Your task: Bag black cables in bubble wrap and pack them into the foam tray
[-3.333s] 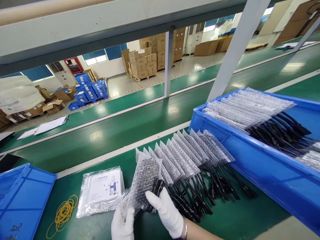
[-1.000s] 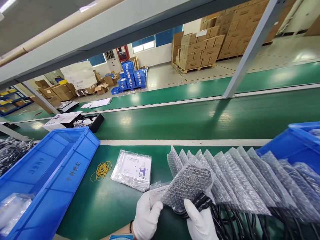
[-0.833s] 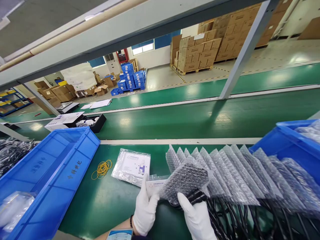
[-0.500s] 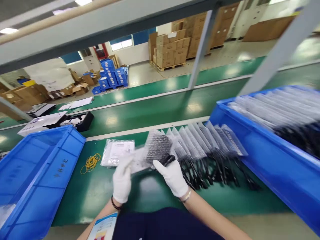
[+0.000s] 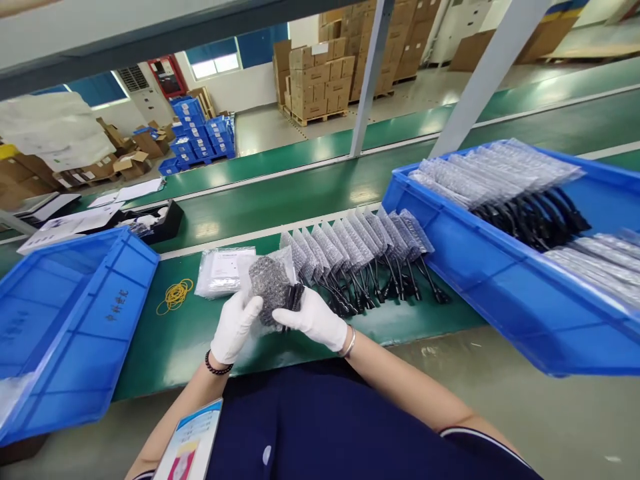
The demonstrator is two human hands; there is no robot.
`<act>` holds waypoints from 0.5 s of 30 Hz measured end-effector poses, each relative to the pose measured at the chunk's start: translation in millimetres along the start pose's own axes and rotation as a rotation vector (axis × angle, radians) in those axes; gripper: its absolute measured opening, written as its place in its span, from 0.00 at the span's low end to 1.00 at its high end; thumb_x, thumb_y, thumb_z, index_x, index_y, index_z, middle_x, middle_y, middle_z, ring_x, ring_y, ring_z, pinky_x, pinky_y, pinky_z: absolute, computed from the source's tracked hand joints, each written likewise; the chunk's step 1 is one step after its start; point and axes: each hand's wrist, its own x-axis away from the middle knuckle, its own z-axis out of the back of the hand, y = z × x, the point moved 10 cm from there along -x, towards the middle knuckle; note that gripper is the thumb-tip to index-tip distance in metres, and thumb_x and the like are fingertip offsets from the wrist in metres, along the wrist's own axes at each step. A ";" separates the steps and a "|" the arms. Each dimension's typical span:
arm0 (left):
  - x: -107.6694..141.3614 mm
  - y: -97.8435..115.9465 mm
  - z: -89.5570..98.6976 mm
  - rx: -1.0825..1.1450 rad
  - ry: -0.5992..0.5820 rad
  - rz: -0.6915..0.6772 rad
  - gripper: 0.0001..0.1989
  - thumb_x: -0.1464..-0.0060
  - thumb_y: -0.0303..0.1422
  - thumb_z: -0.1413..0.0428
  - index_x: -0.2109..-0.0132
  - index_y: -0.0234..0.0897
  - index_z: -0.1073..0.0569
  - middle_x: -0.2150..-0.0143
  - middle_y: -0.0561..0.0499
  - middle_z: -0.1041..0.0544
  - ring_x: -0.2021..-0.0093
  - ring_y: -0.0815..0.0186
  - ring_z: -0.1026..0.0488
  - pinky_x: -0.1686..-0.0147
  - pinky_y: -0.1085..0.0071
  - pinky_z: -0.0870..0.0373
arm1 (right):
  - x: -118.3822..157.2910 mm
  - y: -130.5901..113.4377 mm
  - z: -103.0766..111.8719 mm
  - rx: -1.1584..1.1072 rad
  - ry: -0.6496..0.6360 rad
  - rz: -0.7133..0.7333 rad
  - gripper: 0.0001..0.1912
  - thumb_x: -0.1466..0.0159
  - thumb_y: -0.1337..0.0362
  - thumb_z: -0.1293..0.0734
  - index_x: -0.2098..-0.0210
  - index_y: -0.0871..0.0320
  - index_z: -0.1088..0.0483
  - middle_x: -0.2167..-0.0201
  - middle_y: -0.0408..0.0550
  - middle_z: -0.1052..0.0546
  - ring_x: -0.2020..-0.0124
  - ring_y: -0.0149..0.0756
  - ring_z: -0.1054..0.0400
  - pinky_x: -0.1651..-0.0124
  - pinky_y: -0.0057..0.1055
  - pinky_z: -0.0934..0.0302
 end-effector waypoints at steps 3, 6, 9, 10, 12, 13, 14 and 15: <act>5.8 6.9 12.5 0.006 0.016 0.007 0.25 0.39 0.45 0.44 0.40 0.36 0.28 0.40 0.45 0.28 0.39 0.53 0.32 0.36 0.56 0.38 | 8.8 -0.7 7.3 0.039 0.031 -0.011 0.32 0.48 0.51 0.23 0.48 0.61 0.26 0.53 0.53 0.21 0.49 0.50 0.28 0.41 0.46 0.35; 8.5 11.0 50.6 -0.073 0.134 0.005 0.25 0.39 0.41 0.44 0.38 0.36 0.31 0.38 0.45 0.30 0.37 0.54 0.35 0.34 0.56 0.41 | 17.5 -4.8 32.7 0.074 0.126 -0.013 0.31 0.50 0.46 0.23 0.56 0.62 0.23 0.58 0.55 0.20 0.55 0.53 0.26 0.47 0.46 0.32; -3.7 20.9 106.8 -0.151 0.286 -0.037 0.28 0.44 0.34 0.41 0.37 0.33 0.33 0.37 0.44 0.31 0.36 0.54 0.36 0.33 0.56 0.43 | 23.8 -7.7 58.6 0.066 0.183 -0.011 0.35 0.54 0.40 0.23 0.59 0.62 0.22 0.60 0.57 0.20 0.55 0.56 0.26 0.50 0.47 0.31; -12.7 28.5 128.5 -0.201 0.340 -0.065 0.31 0.47 0.31 0.41 0.36 0.31 0.35 0.35 0.43 0.33 0.34 0.54 0.38 0.32 0.57 0.45 | 24.9 -7.7 65.8 0.055 0.194 -0.012 0.36 0.55 0.40 0.23 0.58 0.62 0.22 0.59 0.57 0.20 0.53 0.58 0.27 0.49 0.47 0.31; -38.6 50.6 174.8 -0.351 0.438 -0.117 0.39 0.51 0.24 0.41 0.32 0.27 0.42 0.32 0.41 0.39 0.32 0.55 0.43 0.31 0.59 0.49 | 24.7 -5.9 76.6 0.032 0.206 -0.024 0.37 0.56 0.39 0.23 0.57 0.62 0.22 0.57 0.57 0.20 0.49 0.60 0.29 0.47 0.48 0.32; -54.1 67.8 199.6 -0.457 0.500 -0.166 0.42 0.52 0.21 0.43 0.31 0.25 0.46 0.31 0.40 0.41 0.31 0.55 0.44 0.30 0.60 0.50 | 23.4 -5.0 80.3 0.024 0.210 -0.030 0.38 0.56 0.40 0.23 0.56 0.61 0.22 0.57 0.58 0.20 0.48 0.61 0.30 0.45 0.48 0.33; -71.3 87.2 223.1 -0.593 0.555 -0.221 0.42 0.52 0.19 0.45 0.30 0.27 0.47 0.31 0.40 0.41 0.31 0.55 0.44 0.30 0.59 0.51 | 21.6 -4.8 83.5 0.022 0.216 -0.031 0.38 0.56 0.40 0.22 0.56 0.61 0.22 0.56 0.58 0.21 0.46 0.62 0.31 0.44 0.49 0.35; -89.6 106.4 246.6 -0.706 0.610 -0.275 0.41 0.50 0.19 0.48 0.29 0.30 0.49 0.31 0.42 0.42 0.32 0.56 0.43 0.31 0.58 0.49 | 19.6 -5.4 86.5 0.027 0.229 -0.027 0.38 0.57 0.41 0.22 0.56 0.61 0.22 0.56 0.58 0.21 0.46 0.63 0.32 0.43 0.50 0.36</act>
